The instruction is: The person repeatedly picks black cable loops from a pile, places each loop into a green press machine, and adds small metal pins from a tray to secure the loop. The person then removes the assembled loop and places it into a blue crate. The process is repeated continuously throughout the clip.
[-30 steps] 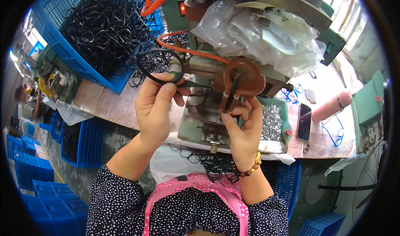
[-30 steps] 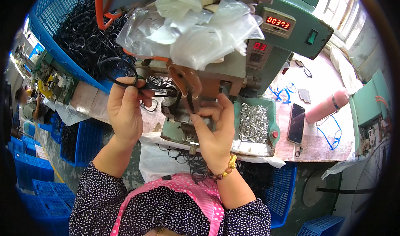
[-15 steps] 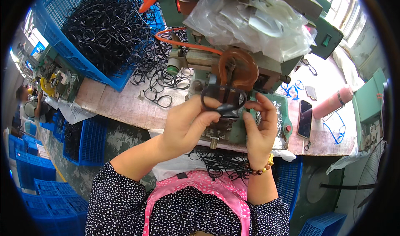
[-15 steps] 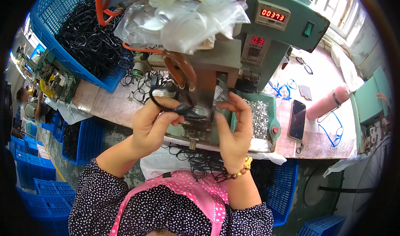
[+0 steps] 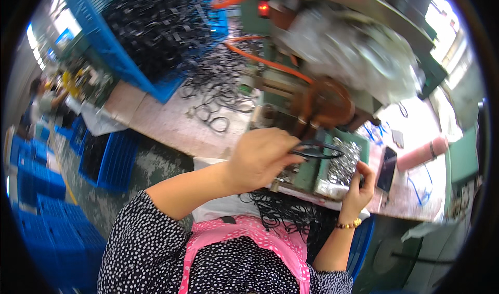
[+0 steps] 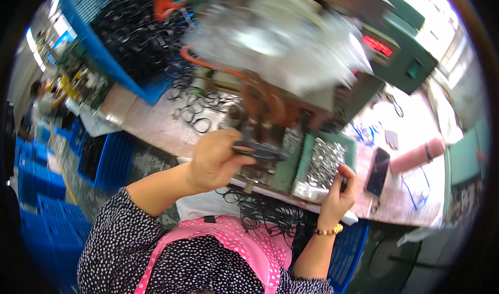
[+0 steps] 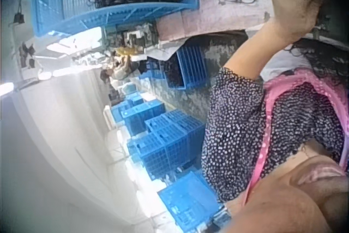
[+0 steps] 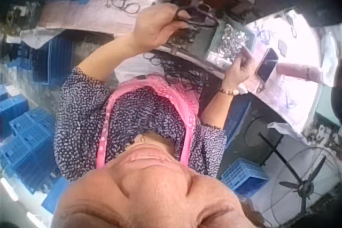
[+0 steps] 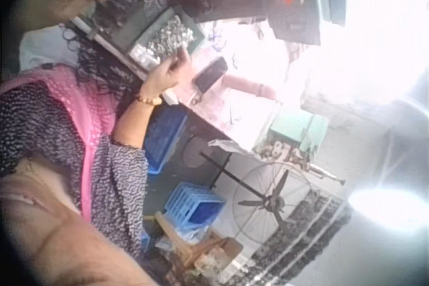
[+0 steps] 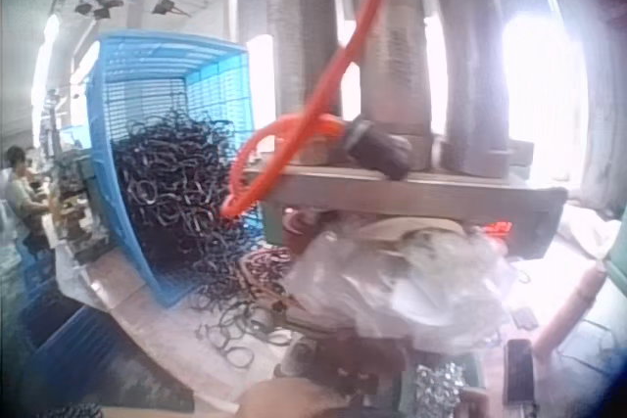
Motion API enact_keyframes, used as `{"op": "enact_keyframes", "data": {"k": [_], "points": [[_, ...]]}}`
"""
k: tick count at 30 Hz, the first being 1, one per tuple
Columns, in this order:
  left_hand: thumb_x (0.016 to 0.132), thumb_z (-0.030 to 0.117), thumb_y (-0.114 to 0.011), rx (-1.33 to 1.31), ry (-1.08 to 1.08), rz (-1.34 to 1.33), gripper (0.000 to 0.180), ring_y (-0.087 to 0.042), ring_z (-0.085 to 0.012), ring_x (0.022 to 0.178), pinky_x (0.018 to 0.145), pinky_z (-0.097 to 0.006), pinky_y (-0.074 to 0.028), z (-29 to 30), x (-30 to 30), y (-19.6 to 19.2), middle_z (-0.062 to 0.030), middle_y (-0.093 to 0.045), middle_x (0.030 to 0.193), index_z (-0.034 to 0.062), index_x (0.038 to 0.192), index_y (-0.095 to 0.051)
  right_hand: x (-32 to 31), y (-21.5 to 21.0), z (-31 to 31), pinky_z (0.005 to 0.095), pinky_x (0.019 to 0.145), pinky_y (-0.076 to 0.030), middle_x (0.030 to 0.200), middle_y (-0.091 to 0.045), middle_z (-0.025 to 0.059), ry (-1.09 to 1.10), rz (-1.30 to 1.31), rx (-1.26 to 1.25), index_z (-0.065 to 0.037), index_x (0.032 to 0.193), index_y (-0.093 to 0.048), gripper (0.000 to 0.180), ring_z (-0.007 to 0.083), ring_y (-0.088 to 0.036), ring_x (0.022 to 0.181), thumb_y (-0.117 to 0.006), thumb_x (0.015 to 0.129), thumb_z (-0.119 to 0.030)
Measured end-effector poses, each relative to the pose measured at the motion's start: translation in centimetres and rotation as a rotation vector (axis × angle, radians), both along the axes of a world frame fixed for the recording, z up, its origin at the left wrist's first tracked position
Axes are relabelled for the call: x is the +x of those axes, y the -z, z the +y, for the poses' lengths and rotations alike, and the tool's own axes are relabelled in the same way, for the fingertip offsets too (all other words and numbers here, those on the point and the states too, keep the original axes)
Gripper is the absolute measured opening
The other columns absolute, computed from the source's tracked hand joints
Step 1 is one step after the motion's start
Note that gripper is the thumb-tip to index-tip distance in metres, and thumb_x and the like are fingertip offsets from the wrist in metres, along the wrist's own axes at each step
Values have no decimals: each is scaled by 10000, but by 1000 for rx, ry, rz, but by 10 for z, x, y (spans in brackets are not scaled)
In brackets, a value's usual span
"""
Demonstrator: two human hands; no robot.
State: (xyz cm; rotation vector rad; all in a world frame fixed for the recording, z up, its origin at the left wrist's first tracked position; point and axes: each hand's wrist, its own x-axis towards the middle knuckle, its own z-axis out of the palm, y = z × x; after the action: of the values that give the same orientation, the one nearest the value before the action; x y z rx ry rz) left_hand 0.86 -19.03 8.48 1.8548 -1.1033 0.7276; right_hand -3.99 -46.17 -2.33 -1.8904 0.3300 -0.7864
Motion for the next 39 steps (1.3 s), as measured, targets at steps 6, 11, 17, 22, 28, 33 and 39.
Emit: {"op": "enact_keyframes", "data": {"k": [6,11,17,22,28,33,39], "points": [[821,160,-732,-60,-64,-43,223,-610,-313,696,602,-407,-474,-2,-3,2,-106,-600,786,37,956,-604,6,1,11,487,1084,-337,1187,-604,161,-178,145,-747,3,1084,-621,286,413,-445,1282,-691,818,-73],[843,197,-715,-110,-91,-23,227,-614,-320,717,622,-414,-489,-4,-7,-4,-109,-595,795,46,965,-598,18,6,9,472,1044,-383,1190,-608,210,-125,109,-707,58,1064,-610,280,418,-497,1218,-676,835,-89],[842,80,-698,-103,-250,-142,175,-627,-325,802,677,-388,-520,40,-2,25,-121,-645,938,43,995,-623,12,6,17,432,921,-434,968,-661,132,-79,-30,-475,-7,930,-649,94,335,-592,987,-631,842,-36],[846,92,-673,234,-783,212,266,-587,-347,987,884,-433,-489,144,47,109,-109,-614,1092,92,1106,-613,9,9,21,396,860,-430,879,-630,127,20,-100,-442,14,914,-622,73,304,-576,892,-624,908,-59],[840,95,-628,583,-792,381,231,-579,-370,1007,848,-468,-492,191,65,160,-149,-578,1095,82,1060,-558,6,19,19,285,710,-465,826,-592,68,-13,-150,-297,-1,919,-581,101,163,-549,756,-625,956,-85],[886,166,-660,584,-738,592,187,-612,-369,996,807,-459,-512,178,59,144,-155,-607,1049,65,1001,-552,3,11,23,324,754,-482,890,-617,99,27,-152,-249,11,1013,-610,115,220,-579,823,-633,927,-62],[1016,199,-530,-125,-558,724,151,-576,-177,616,575,-305,-467,152,43,123,-72,-587,750,52,1043,-515,2,4,22,363,787,-477,903,-615,138,-34,-211,-398,14,984,-664,120,282,-577,841,-607,889,59]]}}
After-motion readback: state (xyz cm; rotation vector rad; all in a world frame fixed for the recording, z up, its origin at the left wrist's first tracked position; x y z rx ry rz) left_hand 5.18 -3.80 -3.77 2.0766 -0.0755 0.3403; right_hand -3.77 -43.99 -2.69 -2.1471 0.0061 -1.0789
